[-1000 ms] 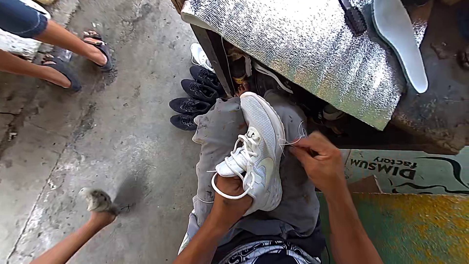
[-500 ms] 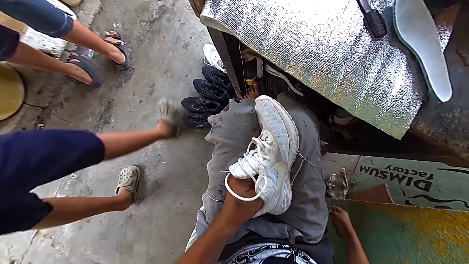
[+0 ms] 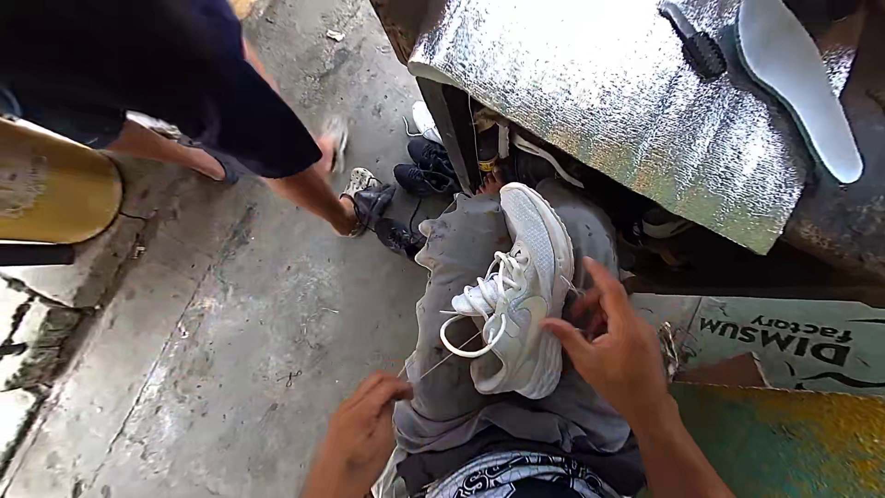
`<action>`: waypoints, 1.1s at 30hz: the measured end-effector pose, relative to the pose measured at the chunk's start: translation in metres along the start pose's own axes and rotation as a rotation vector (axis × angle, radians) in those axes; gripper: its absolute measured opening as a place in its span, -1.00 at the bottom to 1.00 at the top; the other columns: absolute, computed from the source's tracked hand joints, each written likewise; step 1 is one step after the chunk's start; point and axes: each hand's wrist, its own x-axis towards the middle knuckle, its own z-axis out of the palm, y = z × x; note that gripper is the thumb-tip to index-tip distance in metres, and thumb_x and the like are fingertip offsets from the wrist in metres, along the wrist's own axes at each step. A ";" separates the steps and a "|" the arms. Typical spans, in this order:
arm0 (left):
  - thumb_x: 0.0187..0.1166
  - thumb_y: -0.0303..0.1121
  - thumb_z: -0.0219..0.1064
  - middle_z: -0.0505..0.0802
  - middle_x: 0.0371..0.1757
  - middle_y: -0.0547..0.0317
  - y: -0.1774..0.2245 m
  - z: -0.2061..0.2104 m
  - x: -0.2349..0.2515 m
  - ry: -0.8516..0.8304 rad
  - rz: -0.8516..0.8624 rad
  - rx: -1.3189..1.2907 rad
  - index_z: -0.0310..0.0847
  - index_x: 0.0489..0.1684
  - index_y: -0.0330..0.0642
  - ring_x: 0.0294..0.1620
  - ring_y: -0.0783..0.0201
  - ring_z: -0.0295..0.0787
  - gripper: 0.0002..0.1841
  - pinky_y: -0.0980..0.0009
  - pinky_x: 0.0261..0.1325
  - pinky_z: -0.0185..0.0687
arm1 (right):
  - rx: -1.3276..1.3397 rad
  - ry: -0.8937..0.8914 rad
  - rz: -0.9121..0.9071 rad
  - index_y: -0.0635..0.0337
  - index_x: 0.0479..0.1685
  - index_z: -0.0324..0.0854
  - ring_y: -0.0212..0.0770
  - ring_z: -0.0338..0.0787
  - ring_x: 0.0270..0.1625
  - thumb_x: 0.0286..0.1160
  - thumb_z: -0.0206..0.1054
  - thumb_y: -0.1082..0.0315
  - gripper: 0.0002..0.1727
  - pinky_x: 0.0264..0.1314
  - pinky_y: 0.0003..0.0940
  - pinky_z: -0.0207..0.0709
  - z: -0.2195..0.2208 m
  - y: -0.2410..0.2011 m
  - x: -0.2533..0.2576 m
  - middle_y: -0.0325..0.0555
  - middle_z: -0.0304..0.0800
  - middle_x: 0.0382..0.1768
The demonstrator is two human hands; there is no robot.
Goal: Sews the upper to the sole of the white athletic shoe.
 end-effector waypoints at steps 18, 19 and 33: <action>0.73 -0.34 0.16 0.88 0.15 0.21 0.056 0.028 0.046 0.087 0.152 -0.446 0.82 0.13 -0.15 -0.02 0.54 0.80 -0.71 0.62 0.03 0.73 | -0.179 0.087 0.005 0.20 -0.27 0.66 -0.17 0.50 -0.53 0.21 0.44 -0.46 -0.23 -0.58 -0.19 0.36 -0.005 -0.018 0.034 -0.08 0.54 -0.34; 0.72 -0.36 0.14 0.89 0.18 0.13 0.059 0.032 0.043 0.105 0.159 -0.273 0.83 0.15 -0.18 0.11 0.47 0.83 -0.69 0.56 0.18 0.74 | -0.176 0.097 -0.012 0.21 -0.30 0.63 -0.17 0.51 -0.51 0.23 0.46 -0.41 -0.27 -0.57 -0.21 0.37 -0.001 -0.018 0.035 -0.08 0.53 -0.33; 0.75 -0.12 -0.05 0.58 -0.63 0.26 0.046 0.036 -0.014 0.085 0.215 0.134 0.58 -0.59 -0.06 -0.69 0.36 0.48 -0.53 0.41 -0.69 0.29 | -0.117 0.019 -0.064 0.17 -0.40 0.53 -0.22 0.49 -0.50 0.42 0.45 -0.22 -0.43 -0.55 -0.29 0.36 0.005 -0.006 0.043 -0.11 0.49 -0.34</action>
